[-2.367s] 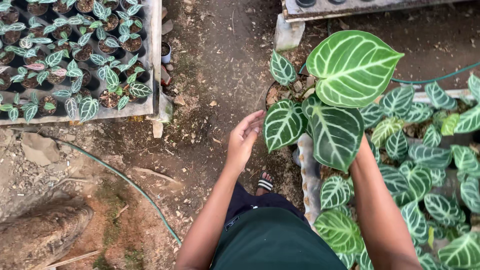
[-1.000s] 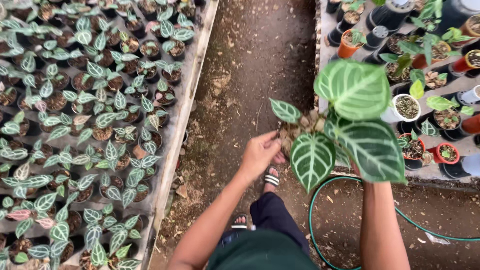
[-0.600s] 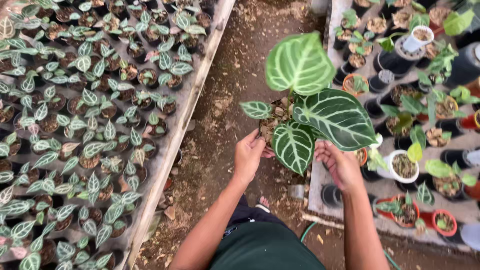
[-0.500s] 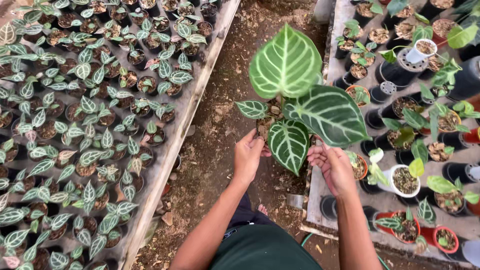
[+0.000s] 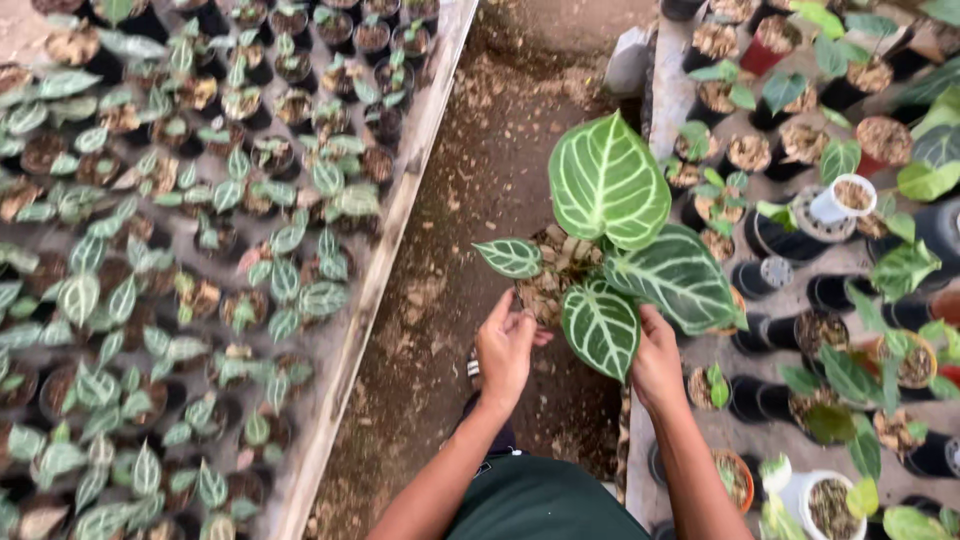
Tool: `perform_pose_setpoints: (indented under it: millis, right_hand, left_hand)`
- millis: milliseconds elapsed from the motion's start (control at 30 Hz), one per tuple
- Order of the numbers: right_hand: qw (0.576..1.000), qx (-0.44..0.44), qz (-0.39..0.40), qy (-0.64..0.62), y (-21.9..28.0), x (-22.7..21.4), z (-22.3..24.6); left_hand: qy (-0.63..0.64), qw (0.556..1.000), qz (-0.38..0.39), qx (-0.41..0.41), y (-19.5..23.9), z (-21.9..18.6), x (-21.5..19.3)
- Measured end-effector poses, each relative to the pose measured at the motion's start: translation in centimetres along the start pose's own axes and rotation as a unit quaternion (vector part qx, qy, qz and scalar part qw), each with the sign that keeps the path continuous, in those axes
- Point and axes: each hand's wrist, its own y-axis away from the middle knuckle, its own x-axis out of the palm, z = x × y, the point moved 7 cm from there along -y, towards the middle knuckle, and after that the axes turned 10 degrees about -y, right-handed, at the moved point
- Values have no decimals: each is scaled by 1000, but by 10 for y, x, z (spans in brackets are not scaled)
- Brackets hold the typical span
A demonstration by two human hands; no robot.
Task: The person wipes the leaves of potted plants with a purple cloth, dipping the cloth into a blue water container between leaves. The person moves among rows of potted plants, handling several leaves and pots while cleaning.
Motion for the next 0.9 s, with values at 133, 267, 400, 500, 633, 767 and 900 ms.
perform_pose_setpoints:
  millis: [133,267,400,500,633,767,900]
  right_hand:
    - [999,9,-24,31,-69,15,15]
    - [998,-13,-26,53,-151,32,31]
    - [999,-9,-7,32,-235,46,42]
    - [999,-6,-12,50,-301,47,48]
    - [997,-18,27,67,-405,41,51]
    - [993,-23,104,48,-508,40,54]
    - [988,32,127,78,-603,44,61]
  left_hand:
    - [-9,1000,17,-19,-75,-21,11]
    - [-51,998,18,-33,-146,-46,23]
    - [-62,997,23,-31,-221,-69,38]
    - [-66,998,17,-13,-278,-80,51]
    - [-8,999,10,-39,-362,-72,75]
    - [6,999,-6,-32,-446,-58,99]
    - [28,997,-45,-48,-521,-48,121]
